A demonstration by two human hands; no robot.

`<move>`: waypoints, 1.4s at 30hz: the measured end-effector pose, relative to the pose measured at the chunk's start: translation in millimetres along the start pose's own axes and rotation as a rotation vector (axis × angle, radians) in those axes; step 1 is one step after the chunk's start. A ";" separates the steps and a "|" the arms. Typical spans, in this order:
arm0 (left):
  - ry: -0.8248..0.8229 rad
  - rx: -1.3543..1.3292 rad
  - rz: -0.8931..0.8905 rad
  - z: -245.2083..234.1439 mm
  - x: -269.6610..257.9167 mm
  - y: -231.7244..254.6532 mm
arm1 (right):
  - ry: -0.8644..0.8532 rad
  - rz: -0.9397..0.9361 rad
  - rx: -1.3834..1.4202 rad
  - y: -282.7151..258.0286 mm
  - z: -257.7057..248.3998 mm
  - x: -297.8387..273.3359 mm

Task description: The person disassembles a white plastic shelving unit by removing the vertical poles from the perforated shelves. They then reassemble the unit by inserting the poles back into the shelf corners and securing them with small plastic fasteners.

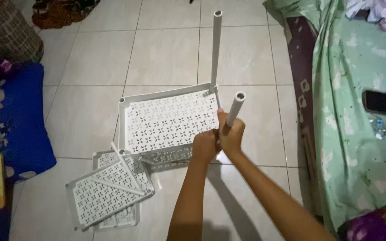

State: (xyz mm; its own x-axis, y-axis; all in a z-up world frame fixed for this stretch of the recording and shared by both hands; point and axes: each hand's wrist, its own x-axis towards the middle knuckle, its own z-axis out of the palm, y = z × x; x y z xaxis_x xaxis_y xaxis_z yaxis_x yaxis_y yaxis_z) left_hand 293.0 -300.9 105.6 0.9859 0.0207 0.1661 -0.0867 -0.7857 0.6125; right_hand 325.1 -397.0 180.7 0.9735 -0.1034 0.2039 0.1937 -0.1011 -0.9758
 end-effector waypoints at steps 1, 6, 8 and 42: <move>-0.008 0.042 0.012 0.0 4.6 -2.6 | 0.038 -0.020 -0.060 0.1 5.1 -0.3; -0.094 0.014 -0.056 -3.5 20.5 -12.8 | 0.104 0.070 -0.013 10.1 24.7 8.2; -0.038 -0.029 -0.029 -7.6 22.5 -16.1 | 0.047 0.075 0.019 15.7 28.3 13.9; 0.020 -0.220 -0.164 -35.5 47.9 23.1 | -0.733 0.059 0.159 -63.8 -17.2 101.4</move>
State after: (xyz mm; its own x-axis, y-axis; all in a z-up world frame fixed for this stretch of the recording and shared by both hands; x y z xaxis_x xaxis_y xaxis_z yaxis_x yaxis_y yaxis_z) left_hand 333.2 -296.1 155.2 0.9864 0.1508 0.0647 0.0429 -0.6173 0.7856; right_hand 409.3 -418.0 265.0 0.8033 0.5870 0.1009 0.0997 0.0344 -0.9944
